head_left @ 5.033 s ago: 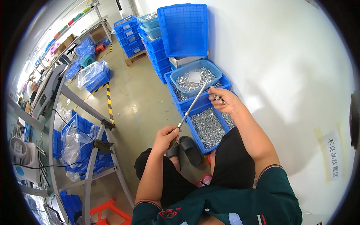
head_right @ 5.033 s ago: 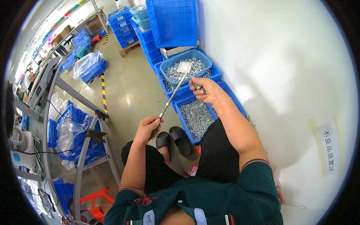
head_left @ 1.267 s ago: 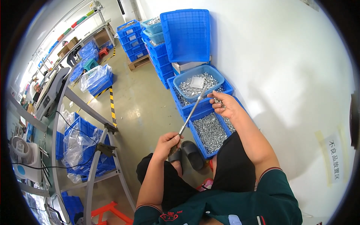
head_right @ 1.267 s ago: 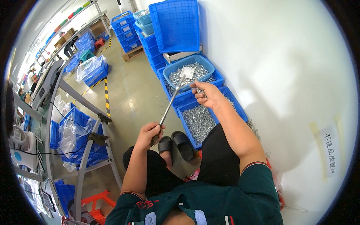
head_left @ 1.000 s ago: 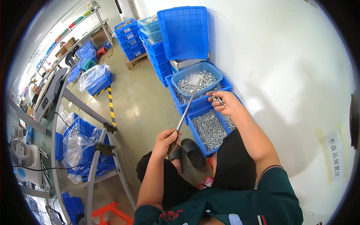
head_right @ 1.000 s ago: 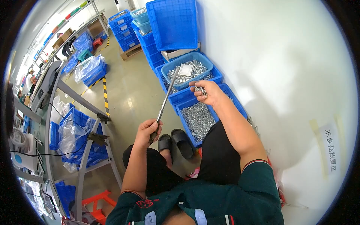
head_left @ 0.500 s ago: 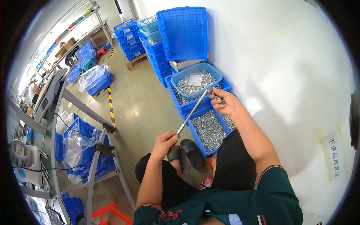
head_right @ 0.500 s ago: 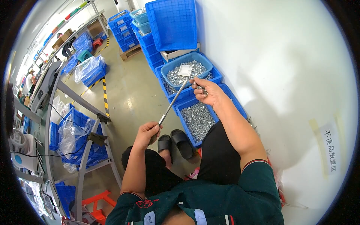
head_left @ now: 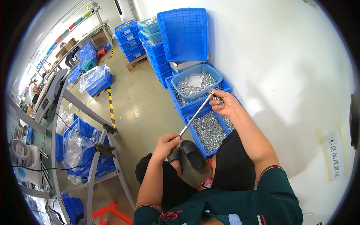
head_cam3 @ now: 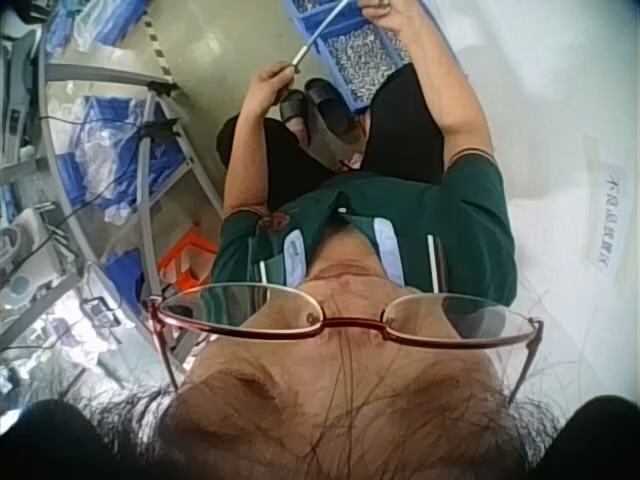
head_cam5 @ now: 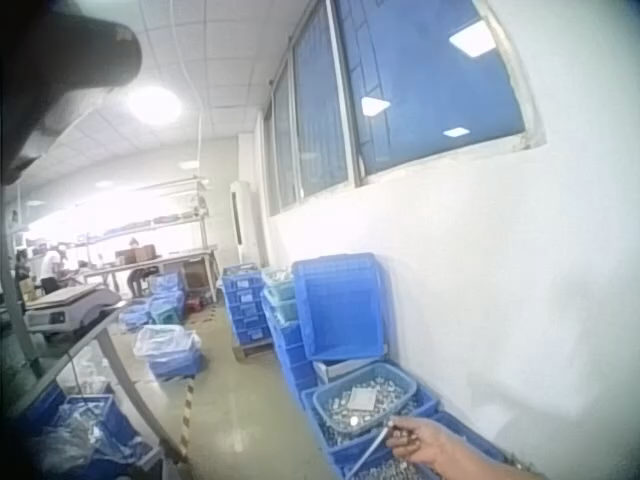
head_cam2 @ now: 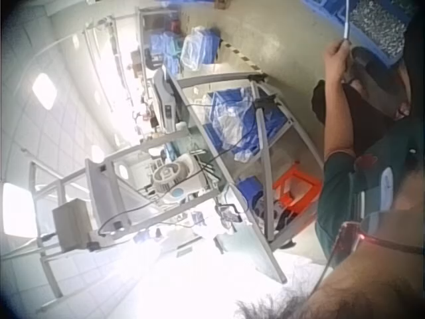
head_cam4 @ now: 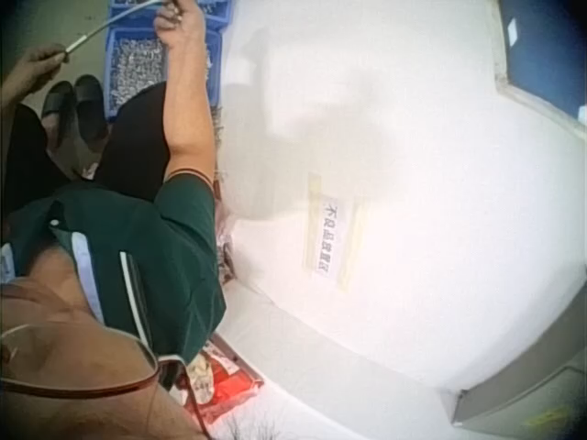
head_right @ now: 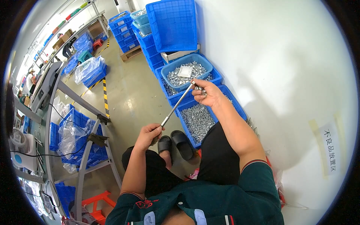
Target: Inspecting and manually fitting small metal studs onto a long metal rod in a factory setting.
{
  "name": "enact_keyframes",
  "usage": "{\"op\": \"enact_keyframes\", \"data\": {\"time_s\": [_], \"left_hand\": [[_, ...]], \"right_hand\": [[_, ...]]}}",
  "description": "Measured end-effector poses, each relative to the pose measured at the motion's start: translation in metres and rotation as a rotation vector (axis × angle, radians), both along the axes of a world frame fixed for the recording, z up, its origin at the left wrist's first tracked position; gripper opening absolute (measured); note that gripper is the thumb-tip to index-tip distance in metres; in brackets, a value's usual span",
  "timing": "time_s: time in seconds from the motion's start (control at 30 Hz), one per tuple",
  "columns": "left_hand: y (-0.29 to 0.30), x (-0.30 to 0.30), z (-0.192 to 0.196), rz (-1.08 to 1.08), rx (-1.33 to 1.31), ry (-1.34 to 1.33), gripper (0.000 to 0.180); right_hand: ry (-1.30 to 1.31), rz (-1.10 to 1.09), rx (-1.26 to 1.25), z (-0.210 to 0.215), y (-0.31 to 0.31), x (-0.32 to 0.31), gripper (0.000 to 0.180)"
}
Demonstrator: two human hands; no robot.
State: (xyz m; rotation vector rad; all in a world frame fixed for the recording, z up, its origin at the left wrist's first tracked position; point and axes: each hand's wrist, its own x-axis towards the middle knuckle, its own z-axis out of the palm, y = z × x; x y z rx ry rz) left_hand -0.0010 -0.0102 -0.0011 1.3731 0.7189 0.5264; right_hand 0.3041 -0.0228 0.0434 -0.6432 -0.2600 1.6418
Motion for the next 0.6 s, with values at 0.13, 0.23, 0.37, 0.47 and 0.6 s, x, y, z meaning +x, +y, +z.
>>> {"op": "enact_keyframes", "data": {"time_s": [0.13, 0.23, 0.37, 0.47, 0.6], "left_hand": [[0.001, -0.001, 0.001, 0.004, -0.016, 0.008, 0.022], [0.000, -0.001, 0.004, 0.000, -0.024, 0.005, 0.022], [0.001, -0.004, 0.004, 0.011, -0.012, 0.074, 0.021], [0.002, -0.006, -0.001, 0.012, -0.005, 0.080, 0.021], [0.003, -0.004, -0.004, 0.012, -0.006, -0.003, 0.021]], "right_hand": [[-0.017, 0.047, 0.019, 0.000, 0.002, -0.003, 0.013], [-0.141, 0.021, 0.015, 0.003, 0.001, -0.001, 0.014], [-0.451, -0.004, -0.006, 0.011, -0.001, 0.000, 0.015], [-0.570, -0.005, -0.027, 0.012, -0.001, -0.003, 0.013], [-0.541, -0.096, 0.044, 0.013, -0.003, -0.010, 0.014]]}}
